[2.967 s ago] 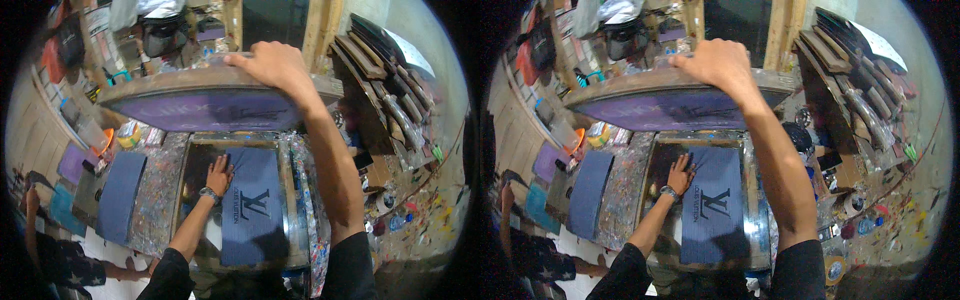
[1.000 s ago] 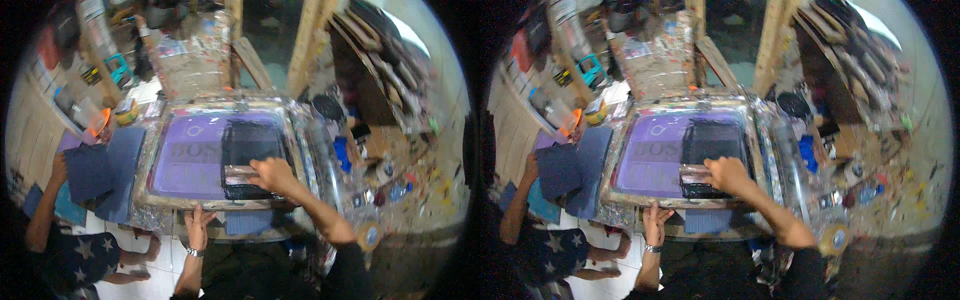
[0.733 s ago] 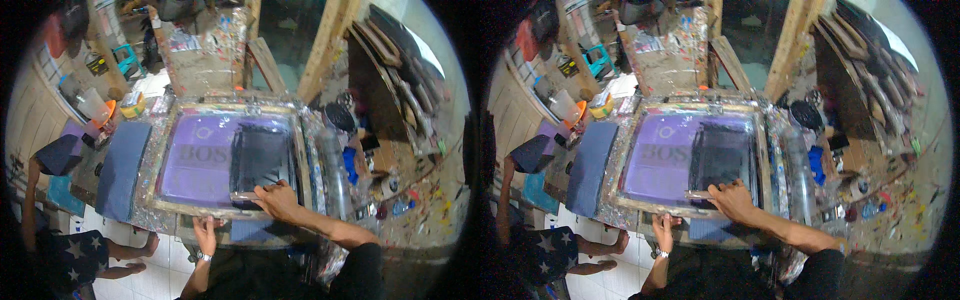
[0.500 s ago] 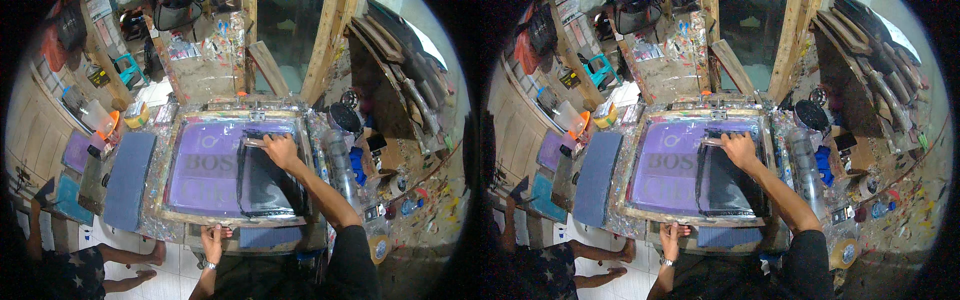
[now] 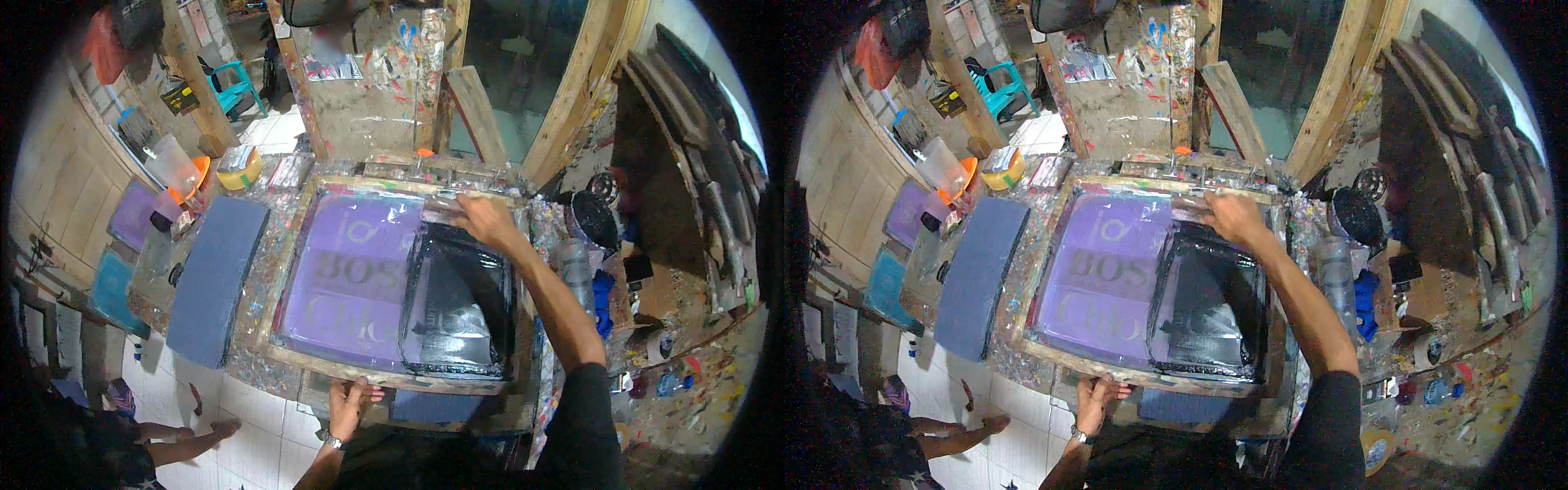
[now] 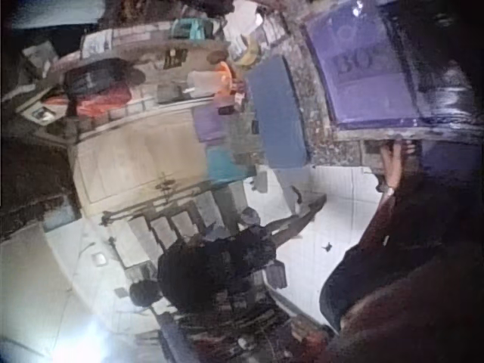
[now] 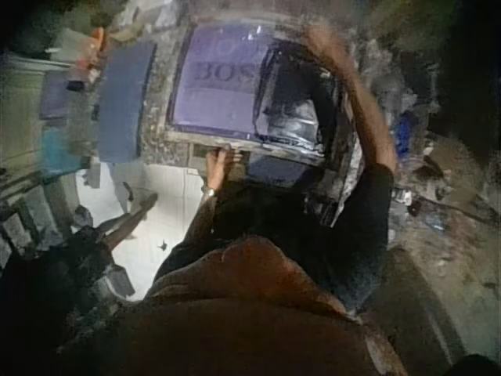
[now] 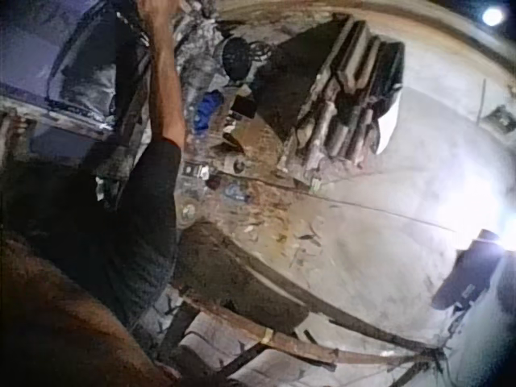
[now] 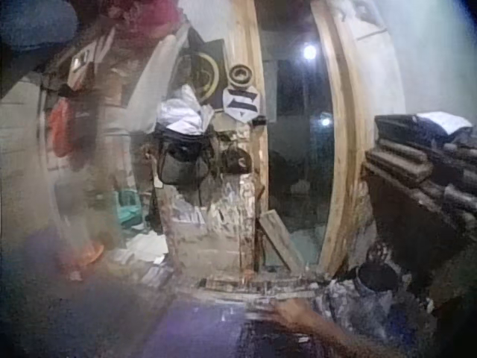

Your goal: The person performs screen printing on fabric pieces by placing each piece on a base, lowering a screen frame, applying ink using a squeegee, and then raising the frame to reveal the printed design.

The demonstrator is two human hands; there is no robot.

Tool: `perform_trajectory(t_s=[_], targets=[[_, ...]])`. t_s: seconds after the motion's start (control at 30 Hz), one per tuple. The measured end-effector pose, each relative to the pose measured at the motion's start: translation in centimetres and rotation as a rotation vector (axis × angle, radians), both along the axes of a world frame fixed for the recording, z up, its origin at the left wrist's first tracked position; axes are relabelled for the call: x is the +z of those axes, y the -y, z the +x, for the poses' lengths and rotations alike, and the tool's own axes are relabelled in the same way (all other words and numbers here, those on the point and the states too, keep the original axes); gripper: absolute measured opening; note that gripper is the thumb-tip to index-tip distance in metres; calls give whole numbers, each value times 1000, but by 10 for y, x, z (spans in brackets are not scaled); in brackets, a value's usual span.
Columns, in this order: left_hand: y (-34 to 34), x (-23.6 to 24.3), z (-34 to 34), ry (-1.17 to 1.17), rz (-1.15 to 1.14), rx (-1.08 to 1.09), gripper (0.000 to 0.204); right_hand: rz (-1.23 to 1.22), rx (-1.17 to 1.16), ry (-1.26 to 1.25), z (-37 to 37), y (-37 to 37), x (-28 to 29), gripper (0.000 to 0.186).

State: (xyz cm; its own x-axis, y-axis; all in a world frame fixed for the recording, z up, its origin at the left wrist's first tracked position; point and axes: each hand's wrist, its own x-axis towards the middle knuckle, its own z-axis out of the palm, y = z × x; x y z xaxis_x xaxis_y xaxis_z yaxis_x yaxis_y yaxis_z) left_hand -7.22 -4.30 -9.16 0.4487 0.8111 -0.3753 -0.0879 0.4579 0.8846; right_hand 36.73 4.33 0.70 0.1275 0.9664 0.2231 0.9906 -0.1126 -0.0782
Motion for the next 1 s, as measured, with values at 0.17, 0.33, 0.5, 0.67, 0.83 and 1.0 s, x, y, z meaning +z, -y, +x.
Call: perform_trajectory(t_s=[0.17, 0.33, 0.5, 0.67, 0.83, 1.0], targets=[[6, 9, -1, -97, -6, 40, 41, -192, 82, 6, -47, 12, -3, 54], [6, 3, 0, -78, -18, 74, 37, 64, 543, 18, -112, 93, -20, 47], [2, 6, 4, -76, 0, 71, 34, 14, 441, 71, -66, 61, -2, 48], [-2, 4, -2, -35, -41, -14, 36, 151, -24, 174, 17, 20, -19, 53], [7, 0, -5, -61, -62, 67, 45, 41, -123, 63, -79, 85, -28, 47], [9, 2, -4, -61, -8, 77, 37, -43, -42, 96, -174, 177, -22, 35]])
